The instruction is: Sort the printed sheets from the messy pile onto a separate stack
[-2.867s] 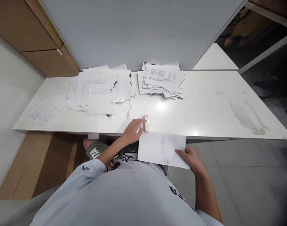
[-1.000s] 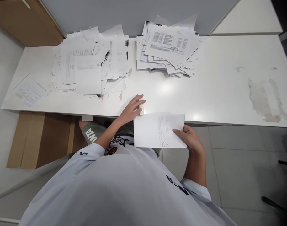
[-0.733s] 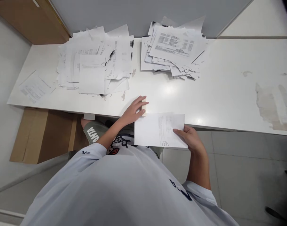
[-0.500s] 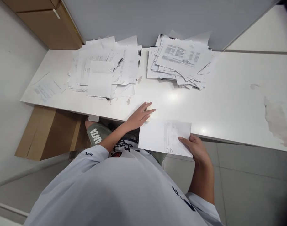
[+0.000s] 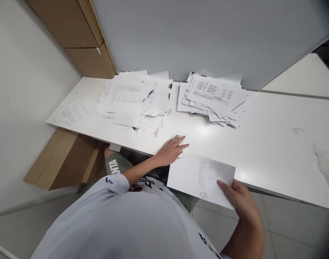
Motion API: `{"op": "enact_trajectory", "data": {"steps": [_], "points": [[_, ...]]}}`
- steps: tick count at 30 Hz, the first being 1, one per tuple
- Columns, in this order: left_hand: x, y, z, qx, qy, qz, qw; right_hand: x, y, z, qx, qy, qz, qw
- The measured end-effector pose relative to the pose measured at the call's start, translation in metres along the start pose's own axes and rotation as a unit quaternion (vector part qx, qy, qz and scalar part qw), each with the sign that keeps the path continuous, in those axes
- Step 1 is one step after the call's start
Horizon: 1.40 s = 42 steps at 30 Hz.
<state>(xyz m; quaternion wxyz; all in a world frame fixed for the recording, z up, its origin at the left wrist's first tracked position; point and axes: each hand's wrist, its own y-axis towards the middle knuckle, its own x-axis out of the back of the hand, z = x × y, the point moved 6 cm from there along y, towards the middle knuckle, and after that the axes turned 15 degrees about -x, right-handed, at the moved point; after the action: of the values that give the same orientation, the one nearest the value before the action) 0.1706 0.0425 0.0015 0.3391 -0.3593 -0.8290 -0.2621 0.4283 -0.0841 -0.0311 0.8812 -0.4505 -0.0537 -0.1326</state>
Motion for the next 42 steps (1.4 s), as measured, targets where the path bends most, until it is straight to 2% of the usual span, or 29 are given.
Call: {"op": "enact_trajectory", "data": {"steps": [3,6,8,10,11,13,14,17,19,20,21,22,24,26,28,30,32,34,36,39,42], "points": [[0.003,-0.004,0.004,0.001,-0.025,-0.010,1.000,0.024,-0.016,0.000,0.008,-0.048,-0.048,0.998],[0.000,-0.008,0.004,0.006,-0.051,-0.018,0.999,0.065,-0.035,0.011,0.042,-0.027,-0.182,0.982],[0.000,-0.009,0.002,0.011,-0.063,-0.027,0.998,0.089,-0.043,0.037,0.099,0.021,-0.293,0.951],[0.010,-0.009,0.003,0.040,-0.074,-0.062,0.995,0.097,-0.037,0.079,0.158,0.048,-0.350,0.922],[0.021,-0.010,0.007,0.066,-0.075,-0.092,0.991,0.093,-0.026,0.105,0.174,0.044,-0.343,0.922],[0.059,-0.017,0.022,0.123,-0.054,-0.173,0.976,0.078,0.003,0.162,0.212,0.039,-0.313,0.925],[0.085,-0.022,0.032,0.144,-0.028,-0.215,0.965,0.066,0.022,0.191,0.226,0.025,-0.271,0.935],[0.172,-0.049,0.074,0.186,0.111,-0.312,0.925,0.040,0.075,0.257,0.228,0.041,-0.229,0.945],[0.218,-0.077,0.116,0.277,0.188,-0.329,0.883,0.029,0.100,0.285,0.220,0.019,-0.236,0.946],[0.233,-0.093,0.138,0.339,0.207,-0.328,0.857,0.028,0.108,0.294,0.207,0.008,-0.256,0.944],[0.242,-0.107,0.158,0.395,0.214,-0.310,0.837,0.027,0.113,0.299,0.194,-0.002,-0.276,0.941],[0.244,-0.116,0.175,0.424,0.213,-0.274,0.837,0.026,0.114,0.302,0.186,-0.005,-0.297,0.937],[0.239,-0.127,0.195,0.437,0.214,-0.224,0.844,0.022,0.103,0.296,0.205,0.010,-0.324,0.924],[0.233,-0.129,0.198,0.423,0.232,-0.227,0.846,0.011,0.080,0.276,0.280,0.035,-0.329,0.901],[0.235,-0.128,0.195,0.423,0.260,-0.266,0.826,-0.004,0.052,0.237,0.371,0.054,-0.342,0.862],[0.245,-0.126,0.193,0.447,0.279,-0.298,0.796,-0.016,0.031,0.185,0.422,0.073,-0.366,0.826],[0.260,-0.122,0.197,0.483,0.280,-0.303,0.772,-0.021,0.029,0.129,0.371,0.113,-0.366,0.846],[0.275,-0.115,0.205,0.514,0.257,-0.290,0.766,-0.016,0.030,0.081,0.291,0.173,-0.377,0.862],[0.284,-0.105,0.215,0.532,0.217,-0.269,0.773,-0.006,0.024,0.045,0.248,0.220,-0.409,0.850],[0.286,-0.091,0.226,0.529,0.183,-0.248,0.791,0.004,0.000,0.013,0.262,0.230,-0.466,0.813],[0.281,-0.081,0.229,0.491,0.183,-0.252,0.813,-0.002,-0.027,-0.006,0.259,0.195,-0.516,0.793]]}}
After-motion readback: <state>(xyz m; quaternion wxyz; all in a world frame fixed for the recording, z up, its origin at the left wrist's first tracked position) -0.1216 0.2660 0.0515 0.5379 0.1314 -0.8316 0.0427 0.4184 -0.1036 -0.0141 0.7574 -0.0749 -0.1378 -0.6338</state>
